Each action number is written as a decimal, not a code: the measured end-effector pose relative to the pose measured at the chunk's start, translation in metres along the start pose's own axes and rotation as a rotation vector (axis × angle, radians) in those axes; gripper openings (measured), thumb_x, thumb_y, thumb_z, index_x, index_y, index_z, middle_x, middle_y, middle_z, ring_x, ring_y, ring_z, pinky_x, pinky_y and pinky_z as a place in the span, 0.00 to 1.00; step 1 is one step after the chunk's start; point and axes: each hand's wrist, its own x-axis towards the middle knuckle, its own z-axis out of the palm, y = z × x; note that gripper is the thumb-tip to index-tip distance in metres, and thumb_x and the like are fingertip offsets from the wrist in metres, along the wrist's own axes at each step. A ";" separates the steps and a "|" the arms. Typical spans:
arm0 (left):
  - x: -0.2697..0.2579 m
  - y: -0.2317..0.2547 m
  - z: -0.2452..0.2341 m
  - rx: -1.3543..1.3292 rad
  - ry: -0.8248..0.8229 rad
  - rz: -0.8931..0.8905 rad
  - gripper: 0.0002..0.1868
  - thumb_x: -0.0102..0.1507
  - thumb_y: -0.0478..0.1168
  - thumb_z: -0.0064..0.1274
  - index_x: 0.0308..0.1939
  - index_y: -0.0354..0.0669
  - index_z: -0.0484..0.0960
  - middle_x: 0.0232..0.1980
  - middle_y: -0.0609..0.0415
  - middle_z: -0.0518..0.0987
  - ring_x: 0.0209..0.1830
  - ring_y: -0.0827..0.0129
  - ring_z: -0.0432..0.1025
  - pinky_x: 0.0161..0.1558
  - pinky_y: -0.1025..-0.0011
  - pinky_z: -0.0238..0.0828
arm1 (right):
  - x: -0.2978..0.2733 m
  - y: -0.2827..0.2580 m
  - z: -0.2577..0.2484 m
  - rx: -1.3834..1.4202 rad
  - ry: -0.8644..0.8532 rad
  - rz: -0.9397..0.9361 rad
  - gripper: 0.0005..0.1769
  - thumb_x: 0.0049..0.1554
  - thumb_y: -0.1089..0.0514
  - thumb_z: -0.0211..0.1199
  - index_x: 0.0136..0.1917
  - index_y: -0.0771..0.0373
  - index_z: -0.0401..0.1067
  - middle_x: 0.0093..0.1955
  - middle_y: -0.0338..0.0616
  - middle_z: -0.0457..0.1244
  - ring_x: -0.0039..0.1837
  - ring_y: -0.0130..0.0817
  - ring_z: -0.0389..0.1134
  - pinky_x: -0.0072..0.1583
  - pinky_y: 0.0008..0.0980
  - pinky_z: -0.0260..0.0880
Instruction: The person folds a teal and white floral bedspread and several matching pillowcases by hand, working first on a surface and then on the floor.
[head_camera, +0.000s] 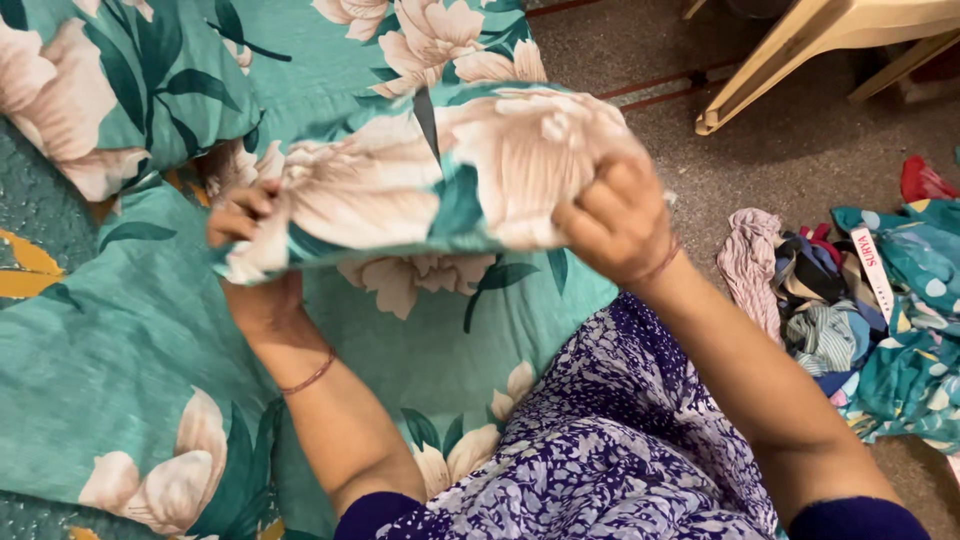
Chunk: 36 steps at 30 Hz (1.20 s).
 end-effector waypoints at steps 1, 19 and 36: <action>-0.007 -0.008 -0.015 0.109 -0.029 -0.069 0.13 0.66 0.25 0.58 0.43 0.48 0.73 0.52 0.51 0.75 0.59 0.61 0.70 0.68 0.63 0.65 | -0.018 -0.004 0.007 0.003 -0.027 -0.014 0.08 0.49 0.62 0.64 0.44 0.62 0.71 0.38 0.40 0.57 0.44 0.40 0.61 0.53 0.43 0.67; -0.174 -0.121 0.003 1.412 -0.045 0.000 0.28 0.68 0.41 0.49 0.71 0.34 0.67 0.75 0.29 0.62 0.74 0.36 0.59 0.72 0.45 0.56 | -0.212 -0.082 0.148 0.247 -0.661 0.484 0.19 0.57 0.49 0.66 0.58 0.58 0.70 0.59 0.47 0.64 0.66 0.48 0.62 0.68 0.48 0.61; -0.155 -0.151 0.025 1.531 -0.084 -0.214 0.10 0.66 0.43 0.52 0.47 0.42 0.78 0.52 0.40 0.77 0.55 0.44 0.72 0.57 0.50 0.70 | -0.267 -0.060 0.168 0.645 -0.234 1.355 0.50 0.49 0.48 0.76 0.75 0.69 0.55 0.68 0.57 0.64 0.68 0.44 0.67 0.67 0.38 0.67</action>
